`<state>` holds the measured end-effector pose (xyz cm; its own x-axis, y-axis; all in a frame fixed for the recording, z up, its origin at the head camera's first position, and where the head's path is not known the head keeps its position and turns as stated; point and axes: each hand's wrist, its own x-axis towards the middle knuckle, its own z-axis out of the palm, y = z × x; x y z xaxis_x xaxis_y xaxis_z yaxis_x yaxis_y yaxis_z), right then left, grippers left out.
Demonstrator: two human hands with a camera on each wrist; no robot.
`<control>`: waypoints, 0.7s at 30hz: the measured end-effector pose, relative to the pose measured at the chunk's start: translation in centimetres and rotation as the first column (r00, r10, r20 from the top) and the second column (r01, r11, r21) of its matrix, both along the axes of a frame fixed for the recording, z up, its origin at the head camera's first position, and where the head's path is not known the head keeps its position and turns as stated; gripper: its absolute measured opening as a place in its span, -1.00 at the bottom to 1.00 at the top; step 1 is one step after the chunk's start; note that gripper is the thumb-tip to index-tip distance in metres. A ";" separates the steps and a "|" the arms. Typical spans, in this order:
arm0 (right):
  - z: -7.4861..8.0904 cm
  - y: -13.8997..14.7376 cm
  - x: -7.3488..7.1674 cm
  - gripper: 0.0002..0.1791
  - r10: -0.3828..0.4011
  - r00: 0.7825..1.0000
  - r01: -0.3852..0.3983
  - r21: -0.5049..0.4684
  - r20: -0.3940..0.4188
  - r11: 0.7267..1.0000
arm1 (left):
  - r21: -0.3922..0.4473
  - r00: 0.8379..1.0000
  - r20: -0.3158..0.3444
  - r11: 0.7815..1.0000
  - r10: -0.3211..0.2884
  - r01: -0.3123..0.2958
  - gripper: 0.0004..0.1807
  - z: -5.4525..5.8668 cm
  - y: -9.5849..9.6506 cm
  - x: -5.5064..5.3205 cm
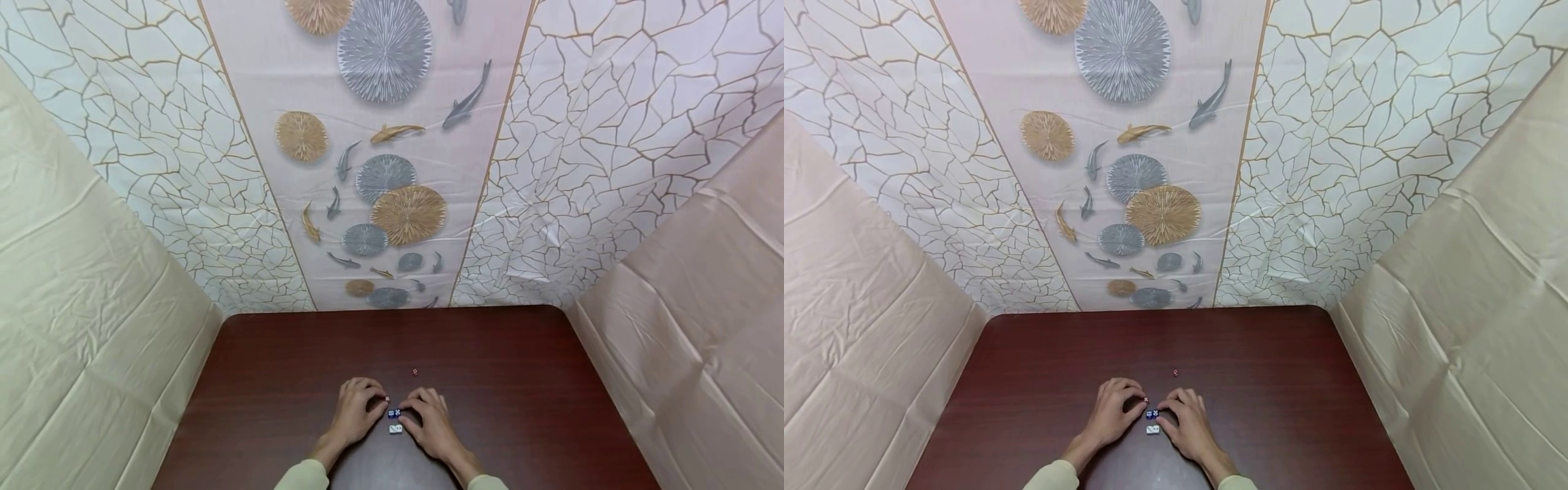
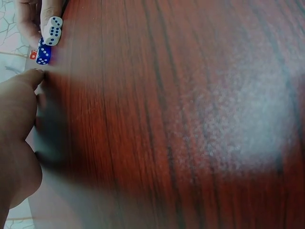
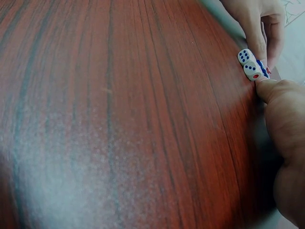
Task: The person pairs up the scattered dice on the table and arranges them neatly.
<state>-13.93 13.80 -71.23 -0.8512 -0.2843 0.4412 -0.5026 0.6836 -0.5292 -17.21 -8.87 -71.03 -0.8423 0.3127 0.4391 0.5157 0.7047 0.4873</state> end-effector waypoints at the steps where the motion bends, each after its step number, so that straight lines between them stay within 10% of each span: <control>1: 0.0 0.0 0.0 -0.75 0.000 1.000 0.000 0.001 0.003 1.000 | -0.003 1.000 -0.001 1.000 -0.001 0.001 -0.86 0.0 0.0 0.0; 21: -0.1 0.0 0.0 -0.75 0.004 1.000 -0.004 -0.015 0.029 1.000 | -0.007 0.999 0.050 1.000 -0.012 0.013 -0.88 -0.2 0.0 0.0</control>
<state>-13.94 13.81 -71.33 -0.8627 -0.2811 0.4203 -0.4893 0.6736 -0.5539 -17.20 -8.88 -71.20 -0.8590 0.3265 0.3945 0.4998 0.7019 0.5074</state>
